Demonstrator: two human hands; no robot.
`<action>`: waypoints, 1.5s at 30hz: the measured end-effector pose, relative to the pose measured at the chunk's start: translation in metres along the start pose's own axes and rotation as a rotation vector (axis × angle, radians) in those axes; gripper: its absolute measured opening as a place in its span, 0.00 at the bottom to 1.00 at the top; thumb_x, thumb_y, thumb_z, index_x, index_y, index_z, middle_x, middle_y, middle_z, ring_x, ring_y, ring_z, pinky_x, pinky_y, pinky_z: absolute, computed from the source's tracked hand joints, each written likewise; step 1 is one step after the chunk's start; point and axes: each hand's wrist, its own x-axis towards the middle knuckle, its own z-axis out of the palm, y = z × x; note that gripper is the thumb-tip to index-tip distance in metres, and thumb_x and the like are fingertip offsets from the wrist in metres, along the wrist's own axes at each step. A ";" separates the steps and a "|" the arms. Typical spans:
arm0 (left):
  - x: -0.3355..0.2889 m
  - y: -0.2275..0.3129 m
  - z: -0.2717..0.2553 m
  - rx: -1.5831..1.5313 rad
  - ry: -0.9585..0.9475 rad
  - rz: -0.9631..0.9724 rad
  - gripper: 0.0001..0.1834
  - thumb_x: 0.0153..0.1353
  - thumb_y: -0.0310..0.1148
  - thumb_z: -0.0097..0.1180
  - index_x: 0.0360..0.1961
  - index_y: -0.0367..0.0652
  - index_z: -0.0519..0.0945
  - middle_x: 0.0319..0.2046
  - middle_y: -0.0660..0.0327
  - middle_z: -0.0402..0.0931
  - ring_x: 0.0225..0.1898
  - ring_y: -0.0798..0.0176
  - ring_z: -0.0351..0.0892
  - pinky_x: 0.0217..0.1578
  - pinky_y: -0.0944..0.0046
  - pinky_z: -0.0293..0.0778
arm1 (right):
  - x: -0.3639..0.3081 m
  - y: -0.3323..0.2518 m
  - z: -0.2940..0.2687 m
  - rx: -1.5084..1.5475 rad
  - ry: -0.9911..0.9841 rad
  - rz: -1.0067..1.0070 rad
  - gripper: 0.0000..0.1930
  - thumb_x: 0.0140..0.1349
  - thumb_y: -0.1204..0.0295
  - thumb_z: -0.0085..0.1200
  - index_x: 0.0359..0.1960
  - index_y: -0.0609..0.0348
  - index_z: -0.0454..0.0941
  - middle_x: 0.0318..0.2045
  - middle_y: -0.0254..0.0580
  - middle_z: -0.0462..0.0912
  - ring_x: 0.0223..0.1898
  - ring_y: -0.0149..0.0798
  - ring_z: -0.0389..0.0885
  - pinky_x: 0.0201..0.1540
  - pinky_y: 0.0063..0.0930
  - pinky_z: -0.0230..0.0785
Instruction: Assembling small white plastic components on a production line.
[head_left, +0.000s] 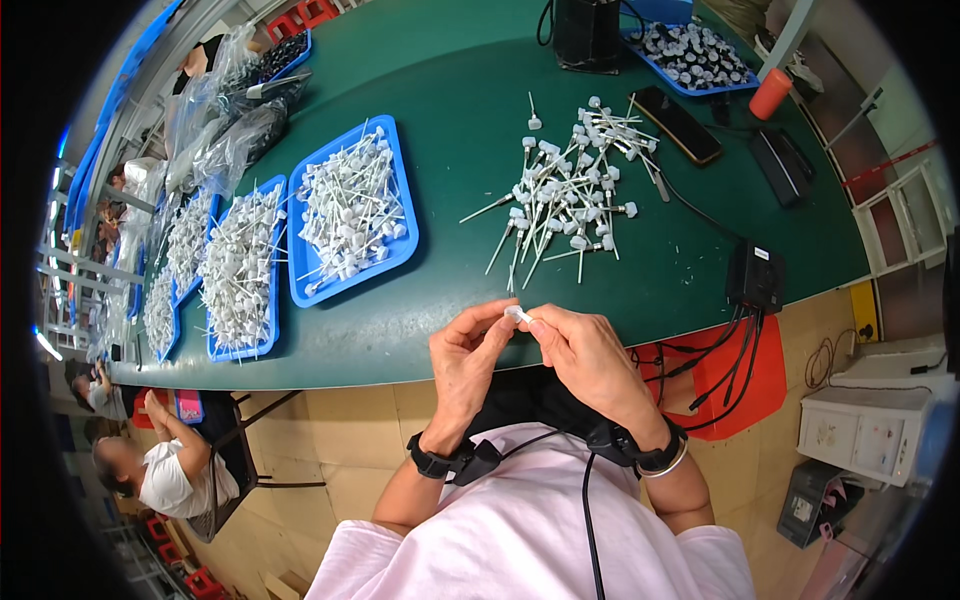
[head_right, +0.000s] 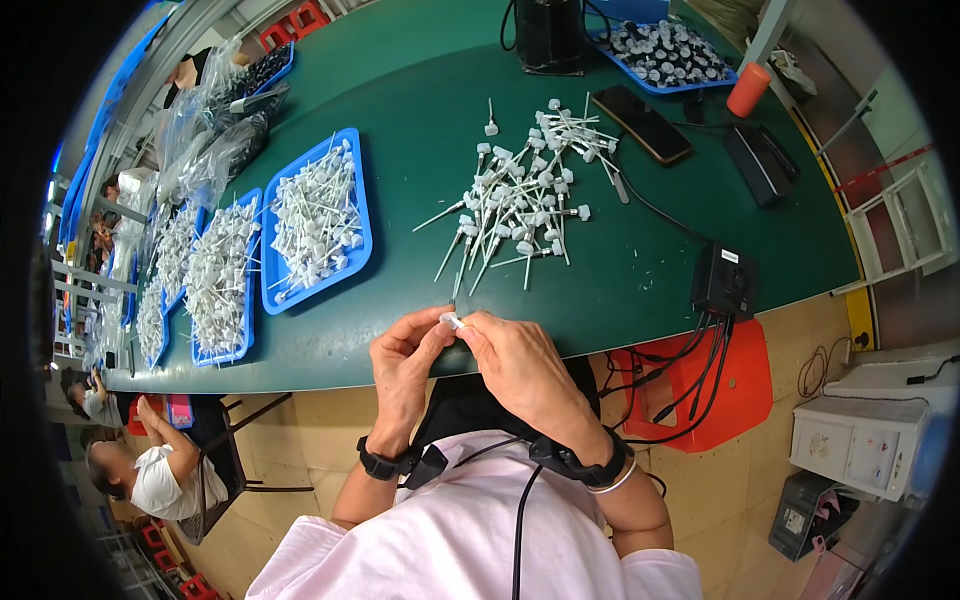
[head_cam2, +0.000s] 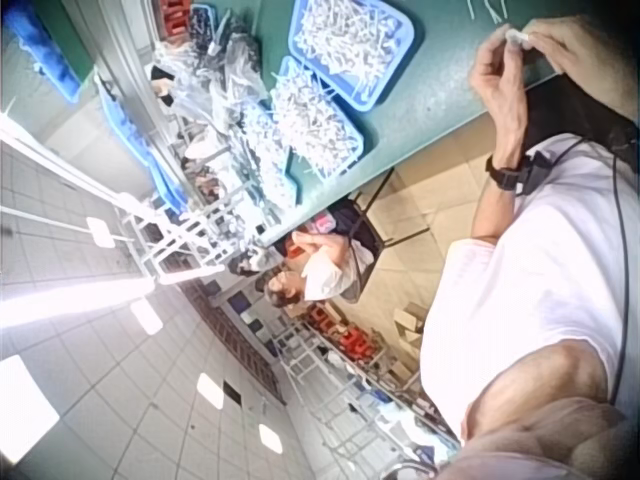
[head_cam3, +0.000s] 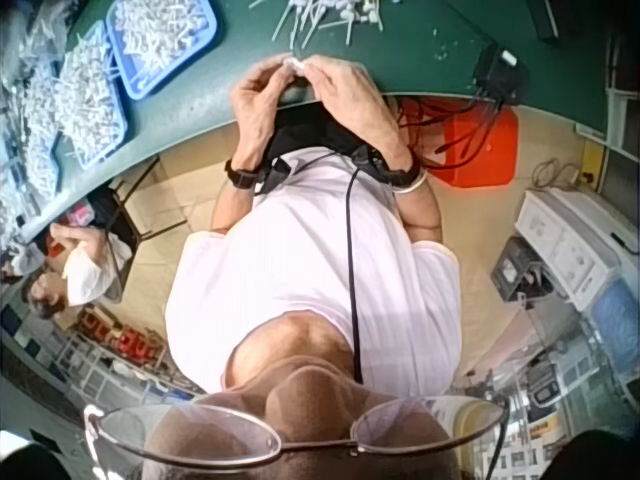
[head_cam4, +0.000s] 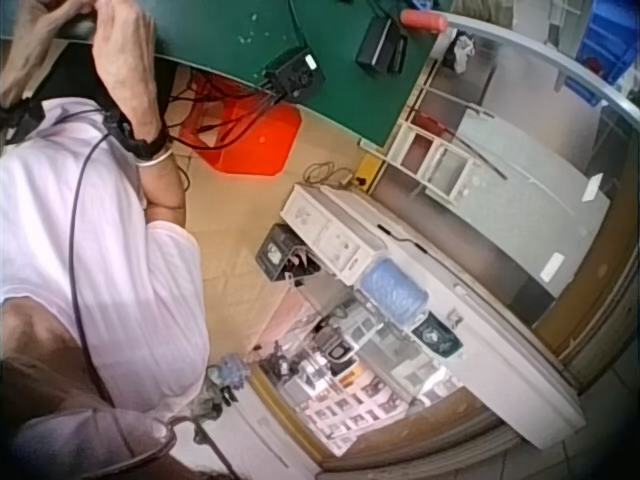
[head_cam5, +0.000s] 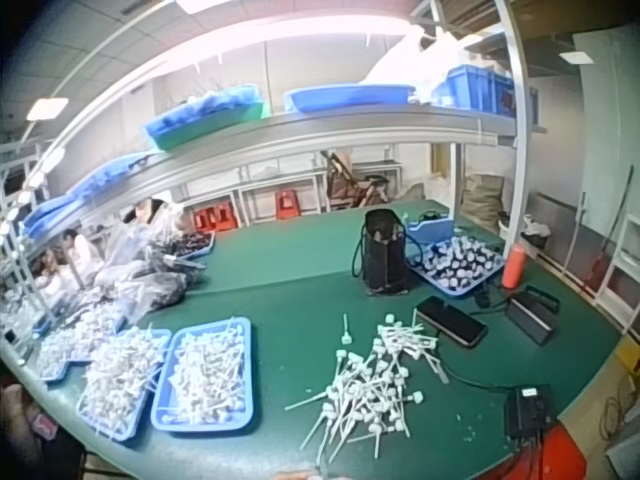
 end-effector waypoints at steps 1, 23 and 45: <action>0.000 0.000 0.001 0.034 0.006 0.027 0.12 0.63 0.23 0.60 0.48 0.34 0.82 0.38 0.59 0.83 0.39 0.72 0.80 0.40 0.74 0.75 | 0.000 -0.001 0.000 -0.020 0.015 -0.017 0.10 0.71 0.70 0.47 0.42 0.64 0.78 0.16 0.44 0.73 0.17 0.36 0.72 0.24 0.33 0.65; -0.002 0.004 0.003 0.003 0.000 0.011 0.12 0.63 0.22 0.60 0.48 0.33 0.81 0.38 0.58 0.84 0.40 0.70 0.81 0.42 0.73 0.75 | 0.002 0.001 -0.005 0.172 -0.095 0.114 0.14 0.72 0.67 0.44 0.36 0.66 0.77 0.16 0.41 0.75 0.19 0.37 0.74 0.25 0.34 0.66; 0.002 -0.002 -0.004 0.040 -0.023 0.012 0.10 0.62 0.21 0.60 0.45 0.33 0.82 0.38 0.59 0.84 0.39 0.71 0.82 0.40 0.74 0.76 | 0.000 -0.017 0.000 -0.420 0.016 -0.118 0.04 0.64 0.76 0.50 0.35 0.64 0.75 0.29 0.52 0.80 0.30 0.55 0.80 0.32 0.47 0.71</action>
